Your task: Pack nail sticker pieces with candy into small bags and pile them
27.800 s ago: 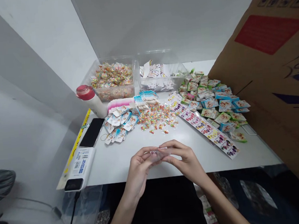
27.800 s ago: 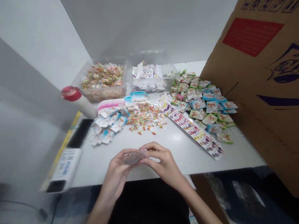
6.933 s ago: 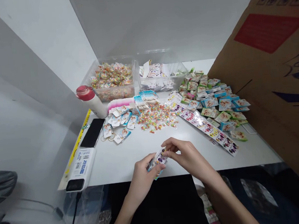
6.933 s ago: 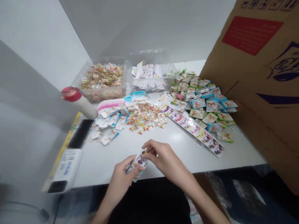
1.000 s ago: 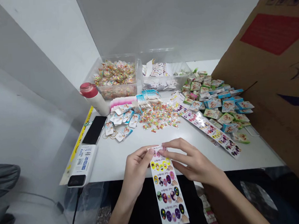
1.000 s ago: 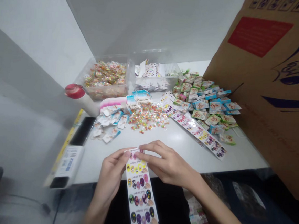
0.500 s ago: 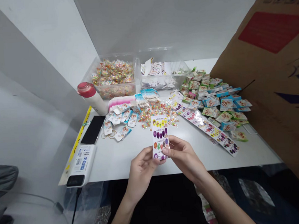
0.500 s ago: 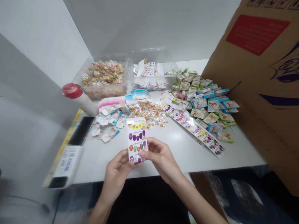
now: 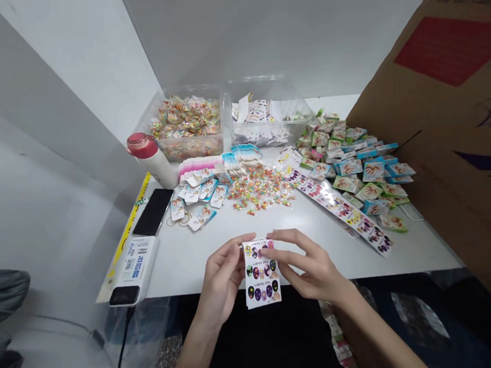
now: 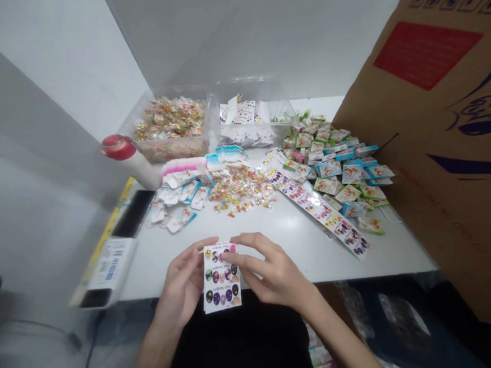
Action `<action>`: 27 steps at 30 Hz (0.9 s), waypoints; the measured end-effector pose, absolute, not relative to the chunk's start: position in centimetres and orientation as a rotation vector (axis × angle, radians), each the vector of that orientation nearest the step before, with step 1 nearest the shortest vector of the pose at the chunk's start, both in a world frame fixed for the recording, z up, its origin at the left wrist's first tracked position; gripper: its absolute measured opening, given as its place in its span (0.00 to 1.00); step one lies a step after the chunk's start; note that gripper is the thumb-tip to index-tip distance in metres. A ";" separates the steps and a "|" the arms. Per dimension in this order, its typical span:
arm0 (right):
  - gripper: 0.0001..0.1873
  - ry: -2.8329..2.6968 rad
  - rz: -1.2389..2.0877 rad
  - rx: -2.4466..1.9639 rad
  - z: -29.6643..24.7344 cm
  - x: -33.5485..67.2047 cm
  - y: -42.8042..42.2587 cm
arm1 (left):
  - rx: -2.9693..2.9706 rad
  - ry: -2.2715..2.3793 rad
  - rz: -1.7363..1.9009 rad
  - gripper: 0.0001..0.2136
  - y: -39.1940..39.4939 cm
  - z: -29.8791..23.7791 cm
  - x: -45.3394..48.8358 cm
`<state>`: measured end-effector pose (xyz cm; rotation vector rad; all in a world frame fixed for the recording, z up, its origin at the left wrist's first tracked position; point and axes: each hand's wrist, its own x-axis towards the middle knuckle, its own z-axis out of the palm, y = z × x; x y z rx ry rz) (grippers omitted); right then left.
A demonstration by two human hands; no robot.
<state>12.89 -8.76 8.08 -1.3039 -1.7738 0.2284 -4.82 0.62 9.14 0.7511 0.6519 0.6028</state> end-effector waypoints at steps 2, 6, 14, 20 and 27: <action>0.31 -1.781 0.240 -1.277 7.9 13.1 -8.8 | 0.780 0.661 0.611 0.14 0.5 9.1 -4.7; 0.17 -1.407 0.446 -1.254 8.2 12.1 -8.2 | 0.832 0.632 0.643 0.12 0.1 8.8 -4.0; 0.18 -0.657 0.965 -1.003 9.3 9.5 -6.7 | 0.965 0.544 0.715 0.19 -0.4 9.2 -4.3; 0.23 -0.612 1.251 -1.032 9.6 10.2 -6.3 | 1.074 0.769 0.720 0.19 -1.1 9.6 -3.7; 0.16 -1.254 0.575 -1.289 8.9 11.5 -6.7 | 0.925 0.703 0.660 0.16 -0.3 8.8 -3.9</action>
